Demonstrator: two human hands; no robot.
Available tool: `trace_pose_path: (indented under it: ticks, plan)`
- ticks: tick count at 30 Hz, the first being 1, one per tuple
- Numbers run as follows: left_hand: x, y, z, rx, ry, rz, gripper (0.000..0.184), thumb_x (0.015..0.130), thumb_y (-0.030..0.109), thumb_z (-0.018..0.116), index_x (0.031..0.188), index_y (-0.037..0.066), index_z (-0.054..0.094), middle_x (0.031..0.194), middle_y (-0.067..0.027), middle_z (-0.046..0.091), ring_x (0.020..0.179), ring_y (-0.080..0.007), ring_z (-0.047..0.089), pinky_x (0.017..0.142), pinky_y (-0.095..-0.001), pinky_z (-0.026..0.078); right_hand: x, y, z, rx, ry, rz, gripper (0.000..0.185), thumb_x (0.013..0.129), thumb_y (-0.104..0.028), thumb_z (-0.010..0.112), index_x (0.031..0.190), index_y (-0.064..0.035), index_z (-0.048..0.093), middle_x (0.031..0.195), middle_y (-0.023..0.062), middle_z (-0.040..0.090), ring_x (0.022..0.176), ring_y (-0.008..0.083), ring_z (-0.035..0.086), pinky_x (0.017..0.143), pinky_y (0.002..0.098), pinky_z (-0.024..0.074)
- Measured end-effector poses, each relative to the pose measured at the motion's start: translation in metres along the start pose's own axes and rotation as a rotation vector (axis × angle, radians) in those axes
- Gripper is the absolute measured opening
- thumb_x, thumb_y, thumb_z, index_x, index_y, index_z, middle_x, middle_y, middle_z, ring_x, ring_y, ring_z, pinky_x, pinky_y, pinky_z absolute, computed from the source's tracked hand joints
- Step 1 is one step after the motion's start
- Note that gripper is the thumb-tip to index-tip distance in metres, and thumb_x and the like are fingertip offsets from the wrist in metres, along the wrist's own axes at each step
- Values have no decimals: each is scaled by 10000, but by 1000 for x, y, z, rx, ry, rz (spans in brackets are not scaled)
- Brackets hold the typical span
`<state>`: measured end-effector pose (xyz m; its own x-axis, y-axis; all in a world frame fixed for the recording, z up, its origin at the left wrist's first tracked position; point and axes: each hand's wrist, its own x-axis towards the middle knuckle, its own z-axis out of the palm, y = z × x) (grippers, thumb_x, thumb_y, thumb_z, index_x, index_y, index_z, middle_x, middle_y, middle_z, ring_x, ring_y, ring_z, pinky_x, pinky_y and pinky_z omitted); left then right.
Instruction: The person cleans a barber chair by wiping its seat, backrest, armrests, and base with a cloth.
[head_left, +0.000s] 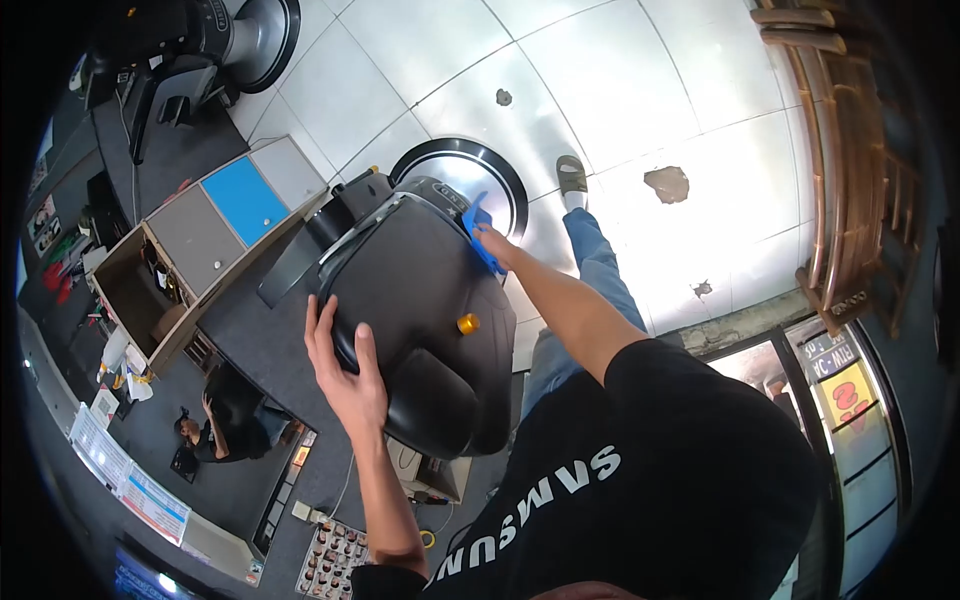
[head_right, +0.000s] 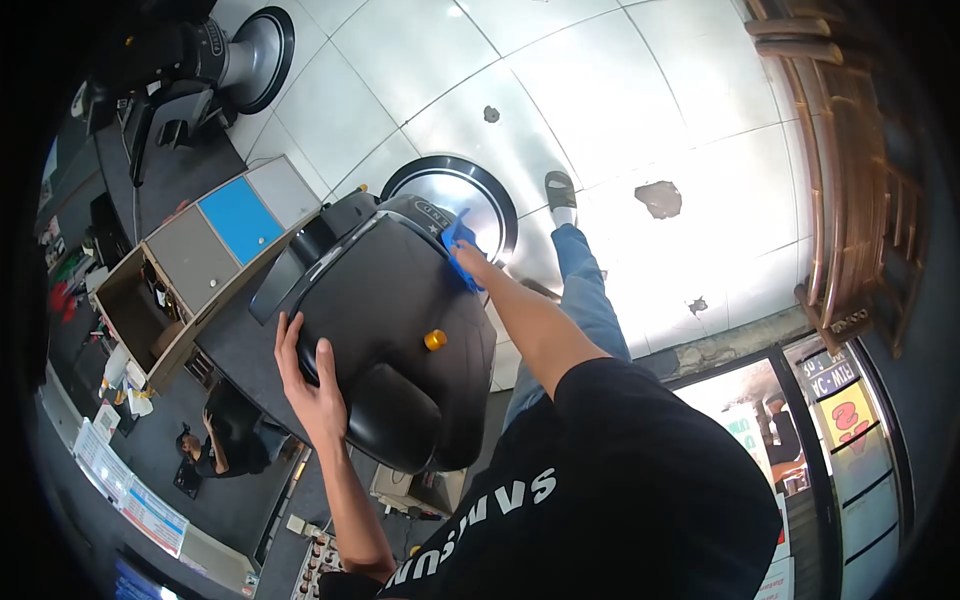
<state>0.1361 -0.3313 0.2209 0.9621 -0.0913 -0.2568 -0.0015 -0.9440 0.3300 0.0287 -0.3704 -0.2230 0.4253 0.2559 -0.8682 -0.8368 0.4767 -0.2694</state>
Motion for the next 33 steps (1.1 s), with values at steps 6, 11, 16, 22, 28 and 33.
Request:
trace_pose_path:
  ticks: [6,11,16,22,28,33]
  plan:
    - [3,-1,0,-30,-45,-104,581,944,216,689,1470,34,520,1587,-225,428,1459,-373,425,1200,-453,307,66,-57,42,207,-133,-93,654,1057,-405,490,1571,-14,388,1640,150,377,1511,272,337,1237,392,236]
    - [9,8,4,-131,-31,-336,857,878,245,760,1595,30,342,1570,-203,428,1437,-324,428,1214,-416,284,112,-93,65,50,-253,-258,546,1050,-412,500,1466,-65,561,1572,134,483,1492,283,377,1224,435,254]
    - [9,-3,4,-194,-41,-404,882,831,228,767,1584,11,363,1493,-205,498,1359,-308,495,1185,-397,317,128,-66,47,-791,-129,-634,393,1029,-362,553,1368,-180,637,1440,134,583,1419,328,459,1170,540,315]
    - [10,-7,5,-205,-21,-396,882,821,264,775,1572,8,390,1452,-187,535,1295,-276,543,1138,-375,383,68,-3,-7,-988,-71,-980,389,1008,-212,587,1379,-95,574,1411,146,594,1432,334,446,1200,563,294]
    - [8,-12,4,-185,-21,-352,864,830,240,768,1566,-8,391,1444,-187,541,1285,-266,545,1140,-374,380,5,107,-47,-1181,-141,-823,359,1009,-220,563,1332,-67,583,1393,142,609,1457,320,429,1215,581,262]
    - [11,-9,1,-235,-38,-352,845,830,146,749,1562,-44,371,1504,-211,484,1351,-297,492,1171,-385,329,-43,136,-63,-825,-156,-58,416,1022,-237,582,1410,-95,533,1261,171,624,1218,226,603,1056,451,473]
